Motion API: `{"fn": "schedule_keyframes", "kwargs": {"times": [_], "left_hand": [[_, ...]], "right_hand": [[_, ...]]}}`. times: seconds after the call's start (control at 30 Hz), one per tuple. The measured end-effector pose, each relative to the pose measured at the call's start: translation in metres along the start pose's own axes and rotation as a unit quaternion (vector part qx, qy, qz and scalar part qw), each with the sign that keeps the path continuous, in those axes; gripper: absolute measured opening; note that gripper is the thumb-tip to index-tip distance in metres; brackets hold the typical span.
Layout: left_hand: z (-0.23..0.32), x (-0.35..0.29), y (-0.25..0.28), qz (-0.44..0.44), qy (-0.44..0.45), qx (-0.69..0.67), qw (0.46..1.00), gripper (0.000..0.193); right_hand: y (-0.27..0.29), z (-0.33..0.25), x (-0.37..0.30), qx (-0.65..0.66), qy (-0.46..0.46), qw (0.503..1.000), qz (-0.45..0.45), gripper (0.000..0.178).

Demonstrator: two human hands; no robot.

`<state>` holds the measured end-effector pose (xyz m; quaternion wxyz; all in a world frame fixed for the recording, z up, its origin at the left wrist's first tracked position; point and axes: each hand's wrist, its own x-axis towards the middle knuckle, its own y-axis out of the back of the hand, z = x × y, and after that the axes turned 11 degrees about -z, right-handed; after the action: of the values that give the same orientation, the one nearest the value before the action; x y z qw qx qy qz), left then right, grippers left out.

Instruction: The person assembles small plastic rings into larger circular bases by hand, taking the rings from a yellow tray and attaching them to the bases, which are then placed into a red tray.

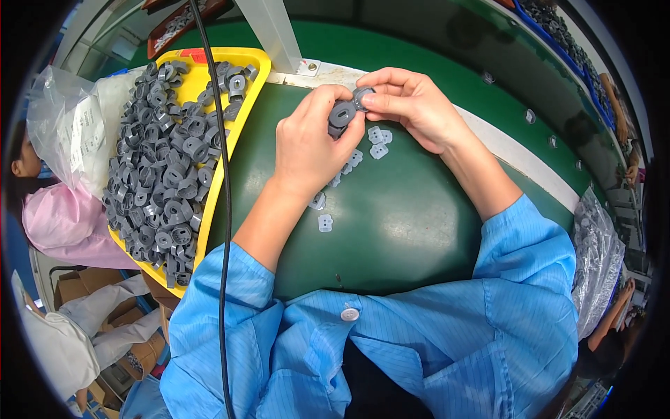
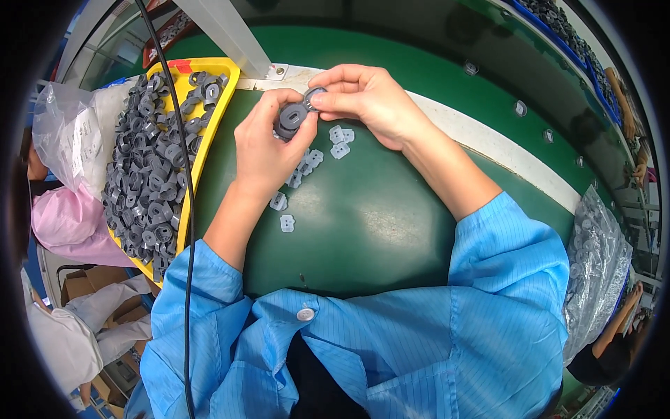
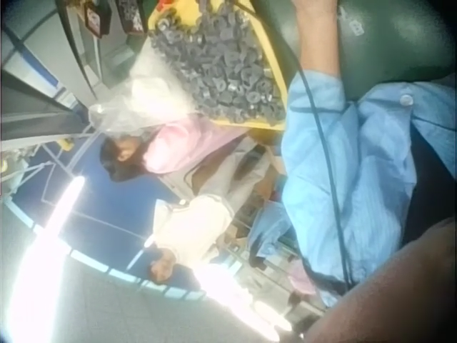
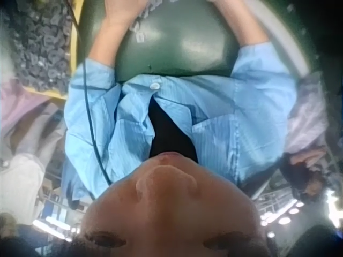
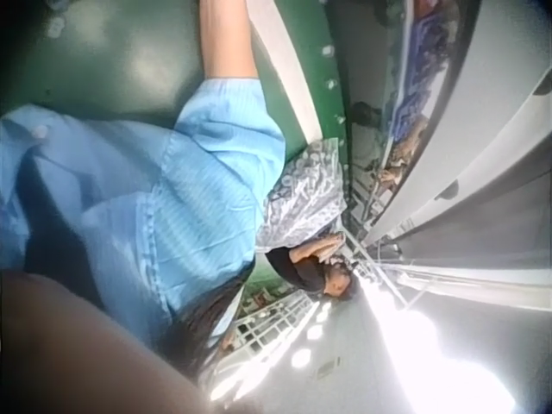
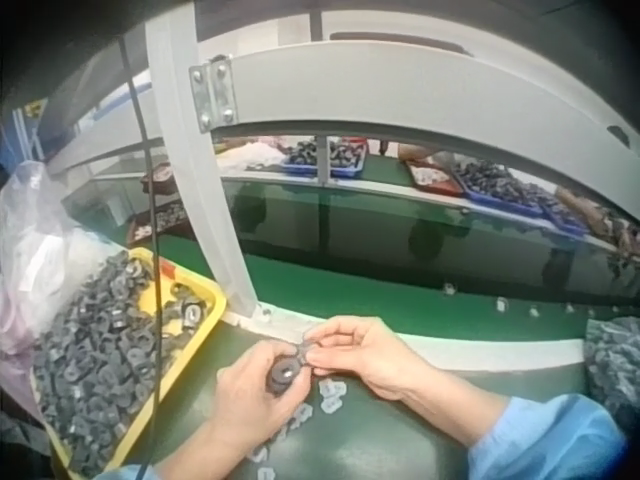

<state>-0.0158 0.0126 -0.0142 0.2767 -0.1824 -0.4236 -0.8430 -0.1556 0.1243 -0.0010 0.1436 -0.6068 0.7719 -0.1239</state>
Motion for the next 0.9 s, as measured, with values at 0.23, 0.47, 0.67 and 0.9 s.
{"fn": "schedule_keyframes", "kwargs": {"times": [0.23, 0.47, 0.67, 0.9], "left_hand": [[0.001, -0.002, 0.006, -0.01, -0.007, -0.004, 1.0, 0.031], [0.006, -0.002, 0.007, -0.042, -0.037, 0.021, 0.998, 0.034], [-0.01, 0.001, 0.016, -0.111, -0.079, -0.018, 0.99, 0.031], [-0.003, 0.002, 0.017, -0.096, -0.068, -0.012, 0.993, 0.034]], "right_hand": [[-0.012, -0.004, -0.005, -0.027, 0.031, 0.999, 0.027, 0.021], [-0.002, -0.009, -0.007, -0.115, 0.016, 0.993, 0.012, 0.019], [0.002, -0.024, -0.011, -0.195, -0.062, 0.976, -0.075, 0.02], [-0.015, -0.017, -0.012, -0.251, 0.005, 0.968, 0.024, 0.014]]}}
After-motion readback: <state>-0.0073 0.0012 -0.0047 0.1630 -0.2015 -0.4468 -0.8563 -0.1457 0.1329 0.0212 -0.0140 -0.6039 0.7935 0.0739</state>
